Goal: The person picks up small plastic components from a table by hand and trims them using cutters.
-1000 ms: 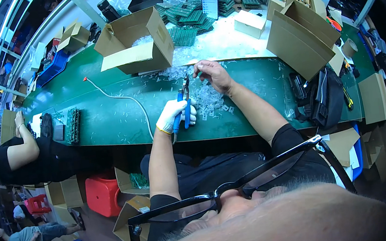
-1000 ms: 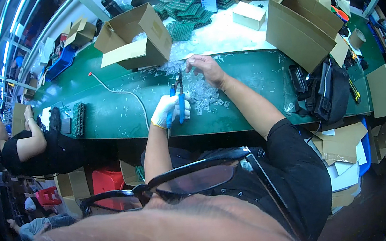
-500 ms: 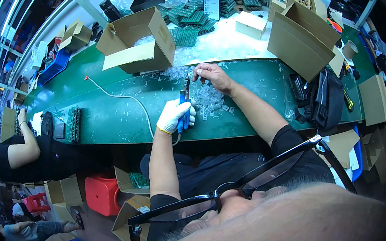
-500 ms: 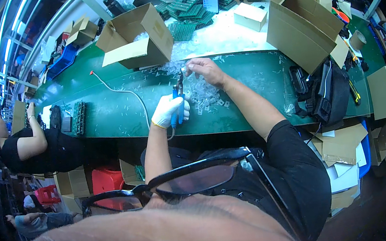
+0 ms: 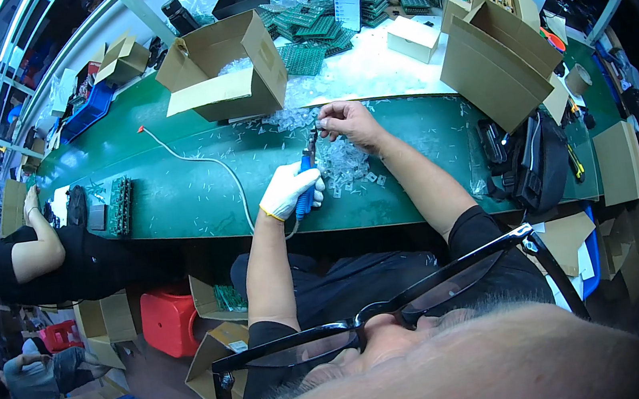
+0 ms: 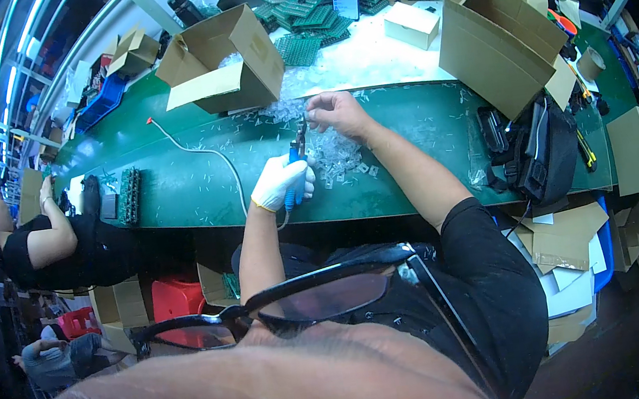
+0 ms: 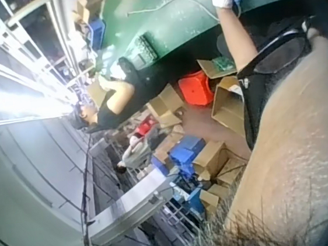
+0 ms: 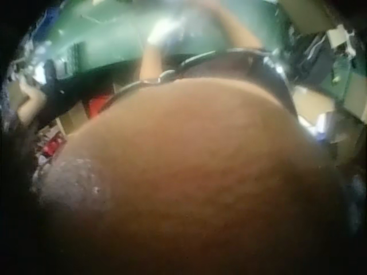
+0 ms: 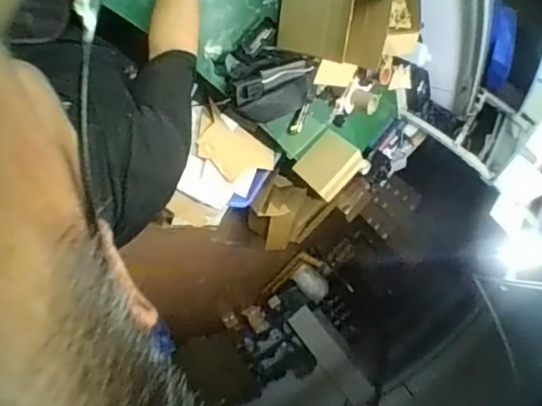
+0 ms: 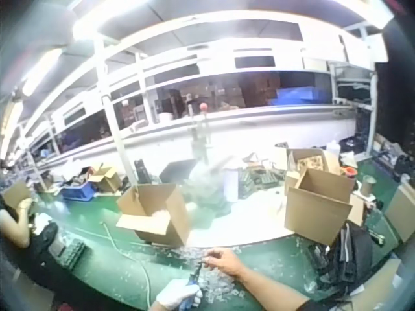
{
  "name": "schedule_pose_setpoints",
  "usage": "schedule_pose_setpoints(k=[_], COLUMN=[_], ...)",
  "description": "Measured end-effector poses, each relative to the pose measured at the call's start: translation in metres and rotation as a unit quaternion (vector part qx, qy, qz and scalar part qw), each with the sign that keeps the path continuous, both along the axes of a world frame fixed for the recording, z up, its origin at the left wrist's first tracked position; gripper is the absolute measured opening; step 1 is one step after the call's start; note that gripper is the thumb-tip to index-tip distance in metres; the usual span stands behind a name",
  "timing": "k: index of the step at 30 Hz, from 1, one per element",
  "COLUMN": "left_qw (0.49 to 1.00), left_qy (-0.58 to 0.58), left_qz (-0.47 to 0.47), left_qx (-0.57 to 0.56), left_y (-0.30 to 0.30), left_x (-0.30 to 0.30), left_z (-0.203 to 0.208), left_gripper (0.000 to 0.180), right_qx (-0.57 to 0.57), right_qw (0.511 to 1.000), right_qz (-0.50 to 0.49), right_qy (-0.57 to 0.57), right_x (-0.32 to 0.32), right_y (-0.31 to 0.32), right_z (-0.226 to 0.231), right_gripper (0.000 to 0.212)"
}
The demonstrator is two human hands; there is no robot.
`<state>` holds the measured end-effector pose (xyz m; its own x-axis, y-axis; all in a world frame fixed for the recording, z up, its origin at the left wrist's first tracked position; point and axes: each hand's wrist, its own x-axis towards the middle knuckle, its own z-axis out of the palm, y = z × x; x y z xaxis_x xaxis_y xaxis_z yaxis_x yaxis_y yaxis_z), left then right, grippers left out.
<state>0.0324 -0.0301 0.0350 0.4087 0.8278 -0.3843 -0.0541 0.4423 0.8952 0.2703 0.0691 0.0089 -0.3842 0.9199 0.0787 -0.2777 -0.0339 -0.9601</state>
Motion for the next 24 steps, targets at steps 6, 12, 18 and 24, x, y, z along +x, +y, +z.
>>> schedule_pose_setpoints(k=[6,12,18,24], left_qw=[0.995,0.991,0.992,0.998], left_qy=[-0.094,-0.123,-0.112,-0.061], left_qz=[-0.004,-0.022,-0.02,-0.009], left_qx=[-0.044,-0.046,-0.049,-0.031], left_y=[0.004,0.008,0.008,0.003], left_x=[-0.009,-0.009,-0.012,-0.003], left_z=[-0.011,-0.016,-0.018,-0.005], left_gripper=[0.044,0.048,0.047,0.038], right_qx=[-0.016,-0.007,0.018,0.039], right_qw=[1.0,1.0,0.999,0.996], right_qz=[0.008,-0.011,-0.016,-0.044], right_qy=[-0.011,-0.002,-0.029,-0.068], right_x=[-0.004,-0.003,-0.006,-0.006], right_y=[-0.002,-0.003,-0.006,-0.006], right_z=[0.002,0.0,0.004,0.0], right_gripper=[0.019,0.017,0.015,0.016])
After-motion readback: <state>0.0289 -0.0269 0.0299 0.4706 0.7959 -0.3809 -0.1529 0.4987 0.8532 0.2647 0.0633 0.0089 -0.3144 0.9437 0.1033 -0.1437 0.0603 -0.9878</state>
